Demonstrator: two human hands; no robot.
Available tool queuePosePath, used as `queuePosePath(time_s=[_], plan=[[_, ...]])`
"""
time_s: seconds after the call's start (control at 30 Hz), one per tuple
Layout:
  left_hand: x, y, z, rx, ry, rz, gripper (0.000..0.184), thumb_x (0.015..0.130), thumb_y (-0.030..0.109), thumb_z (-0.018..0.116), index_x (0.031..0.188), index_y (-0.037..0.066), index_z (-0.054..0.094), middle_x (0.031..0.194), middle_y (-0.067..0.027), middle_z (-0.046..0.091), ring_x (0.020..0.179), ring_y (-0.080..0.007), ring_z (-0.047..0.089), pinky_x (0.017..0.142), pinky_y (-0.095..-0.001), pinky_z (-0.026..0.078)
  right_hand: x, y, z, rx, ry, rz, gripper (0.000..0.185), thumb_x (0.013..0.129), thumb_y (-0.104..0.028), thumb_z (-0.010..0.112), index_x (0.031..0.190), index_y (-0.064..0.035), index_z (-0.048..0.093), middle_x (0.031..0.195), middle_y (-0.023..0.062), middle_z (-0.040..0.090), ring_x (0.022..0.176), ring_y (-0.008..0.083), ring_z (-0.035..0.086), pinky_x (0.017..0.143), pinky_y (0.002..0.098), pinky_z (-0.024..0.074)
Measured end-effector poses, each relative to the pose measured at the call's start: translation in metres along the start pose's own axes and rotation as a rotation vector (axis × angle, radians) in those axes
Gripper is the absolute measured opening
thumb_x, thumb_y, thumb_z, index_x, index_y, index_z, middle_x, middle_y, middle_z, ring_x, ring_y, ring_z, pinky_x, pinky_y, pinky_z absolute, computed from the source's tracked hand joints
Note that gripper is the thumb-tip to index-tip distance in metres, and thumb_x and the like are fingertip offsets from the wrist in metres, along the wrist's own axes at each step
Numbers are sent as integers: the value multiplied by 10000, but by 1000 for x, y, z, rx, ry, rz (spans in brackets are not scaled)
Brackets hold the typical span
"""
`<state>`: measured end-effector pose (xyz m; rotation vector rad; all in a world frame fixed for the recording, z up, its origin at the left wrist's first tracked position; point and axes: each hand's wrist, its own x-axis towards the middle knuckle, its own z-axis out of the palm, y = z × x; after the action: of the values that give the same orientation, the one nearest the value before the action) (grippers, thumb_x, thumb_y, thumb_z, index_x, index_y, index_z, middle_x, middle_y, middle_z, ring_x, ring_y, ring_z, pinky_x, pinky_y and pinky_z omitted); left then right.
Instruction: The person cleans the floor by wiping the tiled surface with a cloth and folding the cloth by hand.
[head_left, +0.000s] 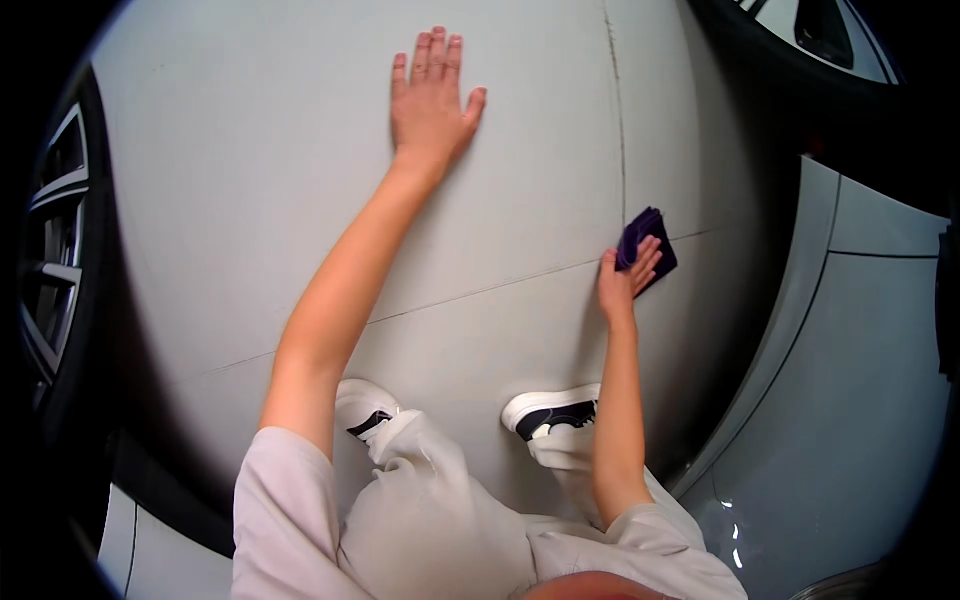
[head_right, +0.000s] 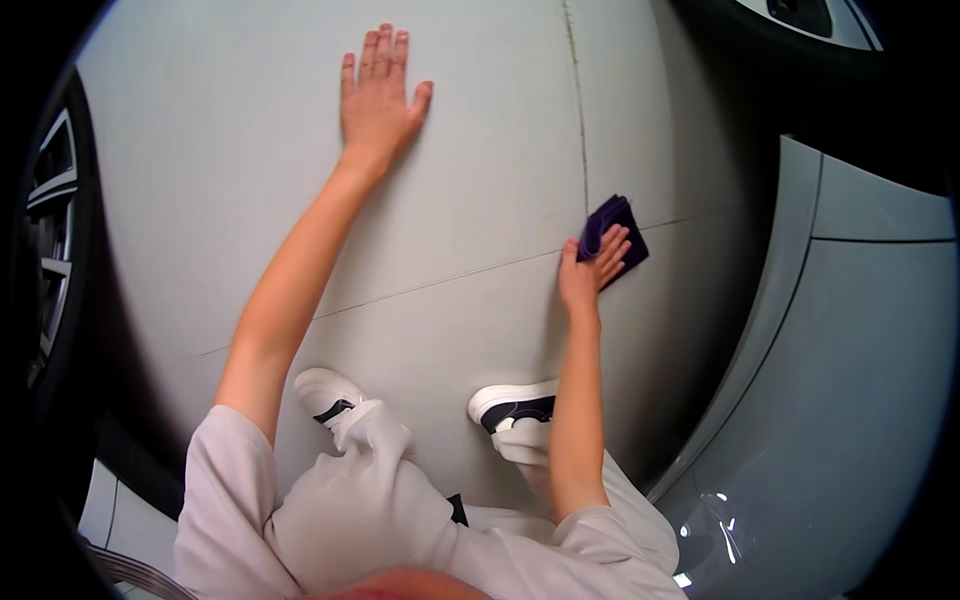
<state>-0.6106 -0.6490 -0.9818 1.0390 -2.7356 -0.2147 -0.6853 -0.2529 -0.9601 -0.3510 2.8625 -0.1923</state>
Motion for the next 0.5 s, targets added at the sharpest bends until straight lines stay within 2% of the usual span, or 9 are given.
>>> queuePosePath(time_s=[0.17,0.27,0.4,0.5], plan=[[1,3,2,-91,100,12,751,976,481,483,1612,109,333,1694,-74,286,1574,-219,223,1279,-486,149,3,9,8,-35,29,-22,930,1011,-531,485,1658,-77,-5,1741,140,-46,1598,355,-84,1258,557,-20],[-1,5,5,-70,117,15,753,972,483,481,1607,104,341,1690,-87,291,1572,-228,228,1278,-489,152,11,26,19,-39,51,-52,914,1012,-528,480,1662,-94,6,1745,117,-38,1600,353,-76,1260,555,-1],[-2,3,8,-88,147,41,742,973,471,471,1596,83,355,1679,-111,306,1570,-237,235,1278,-490,139,8,23,17,26,53,-59,882,1025,-519,452,1665,-108,6,1748,95,-42,1600,335,-98,1257,554,-27],[-1,1,9,-124,79,49,776,976,481,441,1619,72,297,1708,-110,230,1590,-234,164,1287,-484,90,5,13,17,48,63,-42,860,1032,-498,453,1667,-115,18,1749,93,-29,1601,332,-89,1260,541,-25]])
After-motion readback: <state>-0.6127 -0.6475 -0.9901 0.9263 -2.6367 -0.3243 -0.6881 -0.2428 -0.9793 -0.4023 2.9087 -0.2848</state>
